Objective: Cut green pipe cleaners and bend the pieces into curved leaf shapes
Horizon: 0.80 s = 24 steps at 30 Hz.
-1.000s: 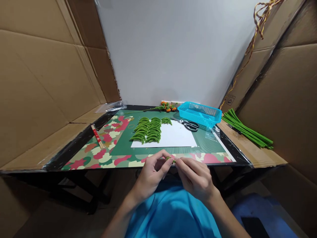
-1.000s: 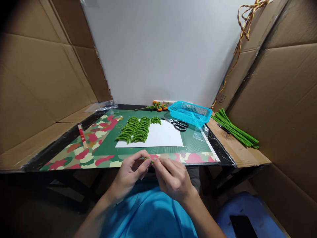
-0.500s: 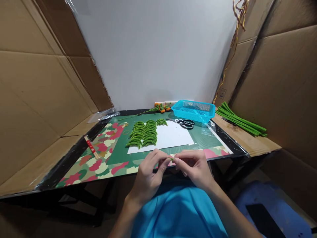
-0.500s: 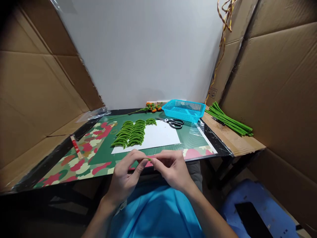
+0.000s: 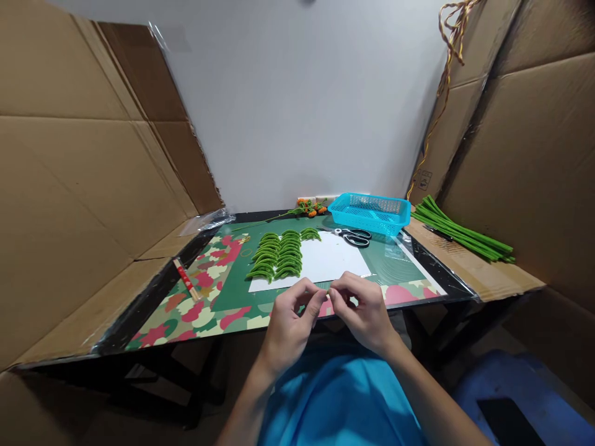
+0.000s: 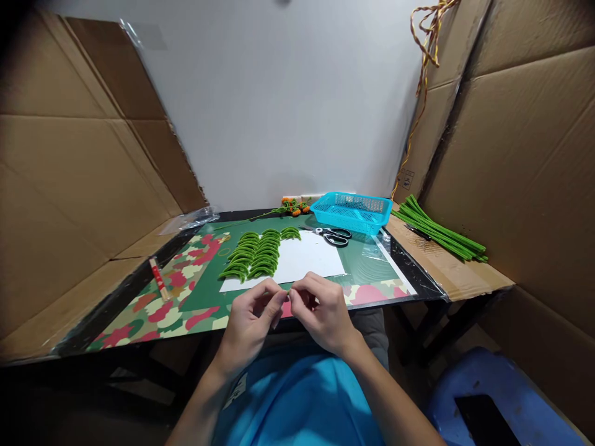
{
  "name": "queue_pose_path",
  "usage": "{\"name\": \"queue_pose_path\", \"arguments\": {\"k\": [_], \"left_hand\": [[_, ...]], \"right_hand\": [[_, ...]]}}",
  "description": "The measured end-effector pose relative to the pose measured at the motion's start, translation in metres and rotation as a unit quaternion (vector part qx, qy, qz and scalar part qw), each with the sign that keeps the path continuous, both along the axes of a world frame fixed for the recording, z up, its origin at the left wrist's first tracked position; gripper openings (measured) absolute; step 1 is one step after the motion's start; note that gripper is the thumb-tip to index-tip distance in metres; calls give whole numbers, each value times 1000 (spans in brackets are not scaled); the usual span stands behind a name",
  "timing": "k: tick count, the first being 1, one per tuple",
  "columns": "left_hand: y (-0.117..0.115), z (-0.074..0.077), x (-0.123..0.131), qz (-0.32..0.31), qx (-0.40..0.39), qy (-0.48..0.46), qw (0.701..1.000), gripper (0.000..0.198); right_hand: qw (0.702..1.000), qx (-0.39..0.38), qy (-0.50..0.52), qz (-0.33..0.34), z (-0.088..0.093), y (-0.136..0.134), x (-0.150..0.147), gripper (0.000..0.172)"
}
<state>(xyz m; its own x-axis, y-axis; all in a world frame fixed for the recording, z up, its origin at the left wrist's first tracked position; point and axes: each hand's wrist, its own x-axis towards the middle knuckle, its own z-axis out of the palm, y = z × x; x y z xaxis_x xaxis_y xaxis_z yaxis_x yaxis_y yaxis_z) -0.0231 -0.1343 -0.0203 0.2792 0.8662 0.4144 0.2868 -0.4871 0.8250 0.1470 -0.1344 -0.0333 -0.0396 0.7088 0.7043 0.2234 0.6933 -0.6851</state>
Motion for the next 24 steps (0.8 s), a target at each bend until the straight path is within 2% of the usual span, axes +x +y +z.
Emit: {"name": "queue_pose_path", "arguments": {"k": [3,5,7,9,11,14,18,21,24], "left_hand": [[-2,0,-1,65,186,102,975,28],[-1,1,-2,84,244,133,957,24],[0,3,-3,83,211,119,967,21],[0,6,-3,61,133,86,986,23],[1,5,-1,39,68,57,995,26],[4,1,3,35,21,25,999,28],[11,-5,5,43,12,19,999,28],[14,-5,5,51,35,53,997,28],[14,-4,6,67,62,90,992,29]], "right_hand": [[984,-149,69,70,7,-3,0,28],[976,-178,79,97,11,-3,3,28],[985,-140,55,82,13,0,6,24],[993,-98,30,55,12,2,8,22],[994,-95,30,46,9,5,8,22],[990,-122,49,51,2,9,5,26],[992,-118,30,18,-3,15,1,28],[998,-51,-20,-44,-6,16,-3,26],[989,33,-82,-119,-12,16,-7,28]]}}
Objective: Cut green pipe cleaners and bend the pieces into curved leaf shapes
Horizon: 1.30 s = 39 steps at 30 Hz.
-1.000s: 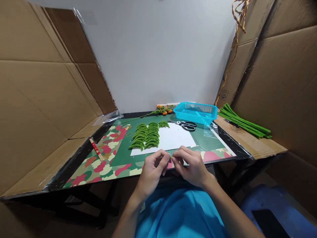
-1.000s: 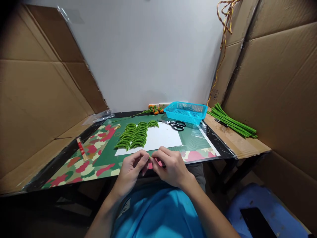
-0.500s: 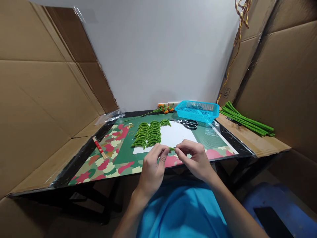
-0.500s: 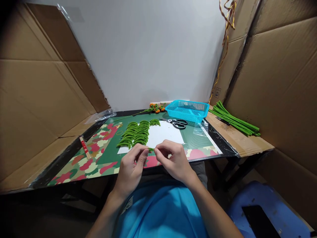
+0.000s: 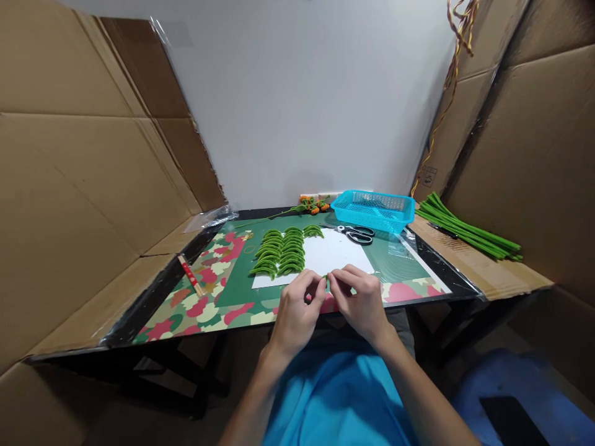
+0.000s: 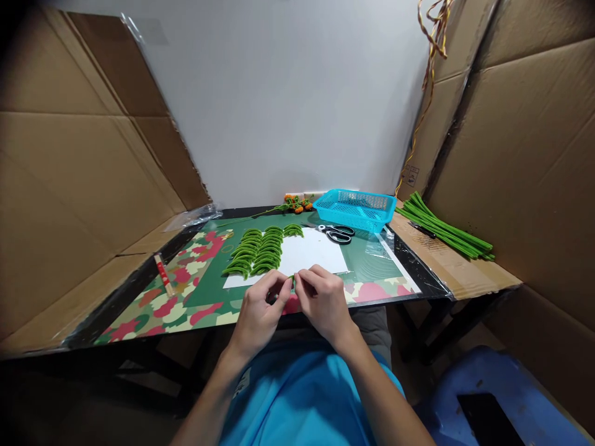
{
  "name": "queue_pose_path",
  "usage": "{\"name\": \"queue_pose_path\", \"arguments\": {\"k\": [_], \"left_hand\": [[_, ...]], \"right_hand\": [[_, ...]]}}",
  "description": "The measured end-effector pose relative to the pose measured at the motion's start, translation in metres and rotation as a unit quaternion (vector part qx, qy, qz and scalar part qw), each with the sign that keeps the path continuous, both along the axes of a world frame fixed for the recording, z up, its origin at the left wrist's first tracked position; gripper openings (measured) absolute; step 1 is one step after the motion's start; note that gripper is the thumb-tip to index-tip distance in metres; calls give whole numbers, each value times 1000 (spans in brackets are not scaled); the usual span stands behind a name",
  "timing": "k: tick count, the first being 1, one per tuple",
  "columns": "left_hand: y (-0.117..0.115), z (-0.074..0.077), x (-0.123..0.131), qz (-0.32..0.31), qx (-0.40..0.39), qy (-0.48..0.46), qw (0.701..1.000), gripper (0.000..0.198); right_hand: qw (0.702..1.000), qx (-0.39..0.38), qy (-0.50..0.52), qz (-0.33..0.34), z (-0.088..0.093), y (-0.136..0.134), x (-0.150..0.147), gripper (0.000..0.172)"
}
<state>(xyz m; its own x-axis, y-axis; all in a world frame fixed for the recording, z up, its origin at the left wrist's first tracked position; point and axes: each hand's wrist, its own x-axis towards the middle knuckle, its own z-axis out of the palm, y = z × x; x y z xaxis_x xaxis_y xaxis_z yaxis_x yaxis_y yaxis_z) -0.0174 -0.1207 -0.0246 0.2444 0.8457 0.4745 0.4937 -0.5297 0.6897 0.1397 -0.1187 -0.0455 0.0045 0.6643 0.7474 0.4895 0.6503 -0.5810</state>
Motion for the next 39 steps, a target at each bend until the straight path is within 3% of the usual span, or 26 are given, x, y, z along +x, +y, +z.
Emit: {"name": "queue_pose_path", "arguments": {"k": [5,12,22,26,30,34,39], "left_hand": [[-2,-3,4,35,16,-5,999,29],[-2,-11,9,88,49,-29,995,28],[-5,-20,11,60,96,25,993,30],[-6,-14,12,50,55,-15,997,31],[-8,-7,11,19,-34,-62,997,33],[-7,-8,9,12,-103,-103,989,43],[-2,-10,5,-9,-133,-144,981,46]], "right_hand": [[996,60,-37,-48,-13,2,-7,25],[997,40,-66,-29,-15,3,-8,24],[990,109,-41,-80,-24,2,-12,22],[993,98,-25,-65,-23,2,-10,22],[997,79,-2,-19,-17,0,-11,21],[997,72,16,16,-14,-3,-11,20],[997,71,12,26,-14,-2,-10,20]]}}
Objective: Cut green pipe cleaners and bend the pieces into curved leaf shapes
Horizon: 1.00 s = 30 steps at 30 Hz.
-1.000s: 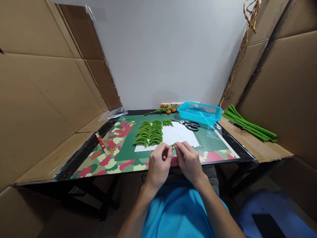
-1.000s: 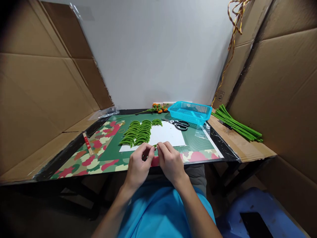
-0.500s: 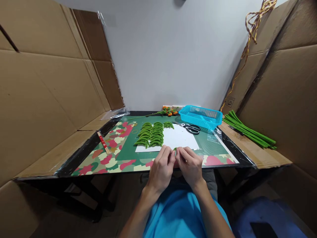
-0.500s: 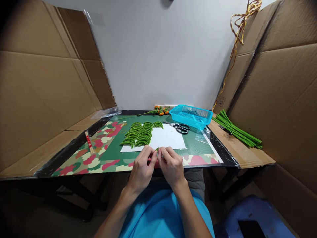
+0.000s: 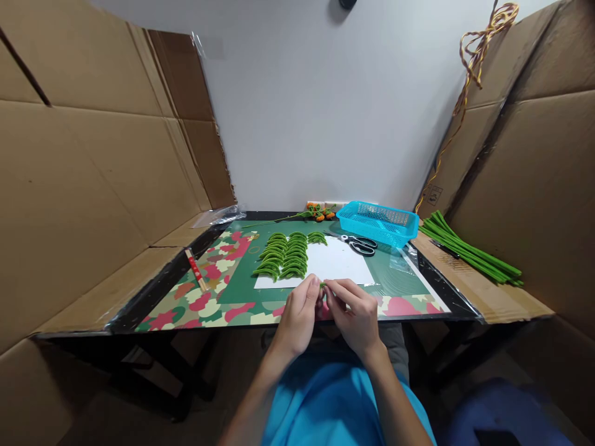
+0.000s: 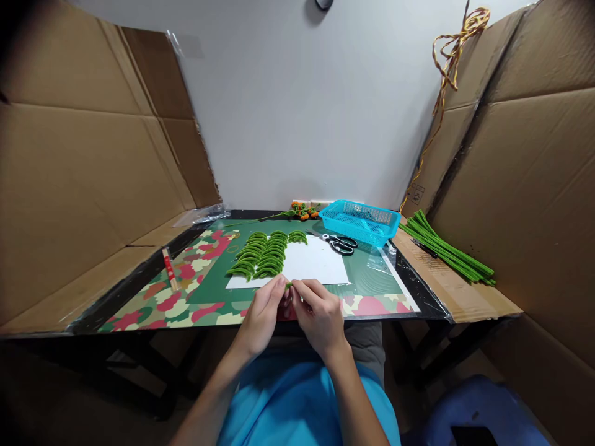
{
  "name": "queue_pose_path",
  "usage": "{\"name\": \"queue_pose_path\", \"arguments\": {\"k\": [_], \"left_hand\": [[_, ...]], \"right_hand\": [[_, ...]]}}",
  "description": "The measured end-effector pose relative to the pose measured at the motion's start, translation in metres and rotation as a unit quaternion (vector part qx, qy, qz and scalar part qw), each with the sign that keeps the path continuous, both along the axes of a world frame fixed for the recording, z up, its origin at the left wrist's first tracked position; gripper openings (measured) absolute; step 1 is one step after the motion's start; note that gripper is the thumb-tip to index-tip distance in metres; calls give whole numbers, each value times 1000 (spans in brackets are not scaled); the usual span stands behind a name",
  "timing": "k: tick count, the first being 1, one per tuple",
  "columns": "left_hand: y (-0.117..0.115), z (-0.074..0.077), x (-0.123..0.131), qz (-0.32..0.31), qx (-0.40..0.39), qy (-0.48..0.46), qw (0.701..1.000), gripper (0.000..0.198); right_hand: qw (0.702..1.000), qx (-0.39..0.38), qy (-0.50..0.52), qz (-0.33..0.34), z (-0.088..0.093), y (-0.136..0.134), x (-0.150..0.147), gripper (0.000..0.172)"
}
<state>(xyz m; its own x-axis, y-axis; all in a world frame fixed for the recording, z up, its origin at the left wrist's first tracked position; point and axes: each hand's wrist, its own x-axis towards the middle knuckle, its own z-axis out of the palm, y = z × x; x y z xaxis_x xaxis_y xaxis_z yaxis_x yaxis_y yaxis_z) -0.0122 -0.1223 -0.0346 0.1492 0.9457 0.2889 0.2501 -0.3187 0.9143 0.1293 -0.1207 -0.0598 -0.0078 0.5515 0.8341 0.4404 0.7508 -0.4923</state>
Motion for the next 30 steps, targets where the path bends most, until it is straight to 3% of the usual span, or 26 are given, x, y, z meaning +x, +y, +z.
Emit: {"name": "queue_pose_path", "arguments": {"k": [9,16,22,30], "left_hand": [[-2,0,0,7,-6,32,999,48],[9,-2,-8,-100,-64,-78,990,44],[11,7,-10,-179,-69,-75,978,45],[13,17,-1,-178,-81,-52,979,51]], "right_hand": [[999,-45,3,-16,-1,2,1,16],[998,-47,-2,-29,-1,4,-2,16],[999,-9,42,-27,2,-3,1,17],[993,-58,97,-30,8,-6,6,22]]}}
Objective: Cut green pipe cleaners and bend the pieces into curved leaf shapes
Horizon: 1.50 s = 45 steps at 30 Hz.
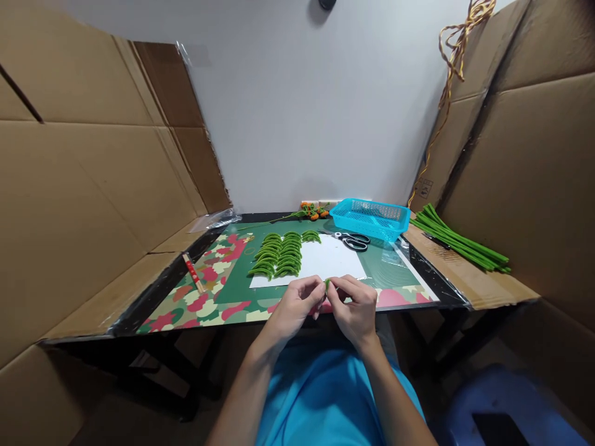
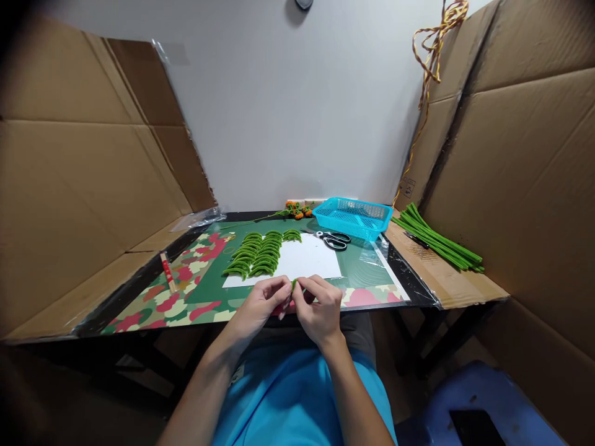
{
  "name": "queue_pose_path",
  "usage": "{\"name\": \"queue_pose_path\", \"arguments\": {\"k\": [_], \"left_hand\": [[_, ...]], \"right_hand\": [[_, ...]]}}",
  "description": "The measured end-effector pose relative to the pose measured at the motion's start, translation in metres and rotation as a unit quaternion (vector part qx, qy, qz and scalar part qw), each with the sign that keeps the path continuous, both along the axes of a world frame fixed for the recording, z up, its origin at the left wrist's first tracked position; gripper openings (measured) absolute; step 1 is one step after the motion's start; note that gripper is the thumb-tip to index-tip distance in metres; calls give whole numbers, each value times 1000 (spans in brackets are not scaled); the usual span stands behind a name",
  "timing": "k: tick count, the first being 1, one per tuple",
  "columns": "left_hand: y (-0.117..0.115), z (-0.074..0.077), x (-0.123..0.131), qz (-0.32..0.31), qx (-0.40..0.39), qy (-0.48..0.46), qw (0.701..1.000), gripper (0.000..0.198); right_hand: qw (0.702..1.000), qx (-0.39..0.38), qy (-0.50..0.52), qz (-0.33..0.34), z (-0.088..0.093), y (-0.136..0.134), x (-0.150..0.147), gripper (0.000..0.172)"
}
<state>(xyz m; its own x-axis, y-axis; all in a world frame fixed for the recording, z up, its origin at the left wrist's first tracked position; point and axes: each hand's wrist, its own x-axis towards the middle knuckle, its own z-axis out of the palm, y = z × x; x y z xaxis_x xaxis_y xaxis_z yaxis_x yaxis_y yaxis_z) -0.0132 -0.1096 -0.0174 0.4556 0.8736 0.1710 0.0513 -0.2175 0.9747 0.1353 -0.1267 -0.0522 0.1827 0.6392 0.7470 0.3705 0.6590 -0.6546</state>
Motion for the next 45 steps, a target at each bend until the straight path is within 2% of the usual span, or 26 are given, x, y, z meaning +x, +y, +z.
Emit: {"name": "queue_pose_path", "arguments": {"k": [4,10,17,21,25,30,35,40,45], "left_hand": [[5,0,-6,-11,-17,11,1000,52],[14,-10,-18,-16,-61,-22,998,49],[16,-9,-11,65,-19,-15,998,50],[11,-8,-9,61,-26,-15,998,53],[7,-10,-11,58,-28,-14,998,52],[6,-14,-10,67,-10,-14,998,49],[2,-16,-9,64,25,32,997,41],[-2,-14,-9,96,84,125,984,37],[-4,-13,-5,111,102,141,978,34]], "right_hand": [[999,-29,-3,12,3,2,0,18],[996,-56,-38,59,4,7,1,14],[995,-49,-83,34,-2,10,1,17],[993,-65,-88,35,-2,10,0,15],[991,-76,-86,67,1,8,1,16],[987,-120,-32,97,4,6,6,14],[983,-149,-12,105,7,8,8,17],[983,-155,-28,95,7,7,4,17],[984,-151,-45,80,6,7,2,20]]}}
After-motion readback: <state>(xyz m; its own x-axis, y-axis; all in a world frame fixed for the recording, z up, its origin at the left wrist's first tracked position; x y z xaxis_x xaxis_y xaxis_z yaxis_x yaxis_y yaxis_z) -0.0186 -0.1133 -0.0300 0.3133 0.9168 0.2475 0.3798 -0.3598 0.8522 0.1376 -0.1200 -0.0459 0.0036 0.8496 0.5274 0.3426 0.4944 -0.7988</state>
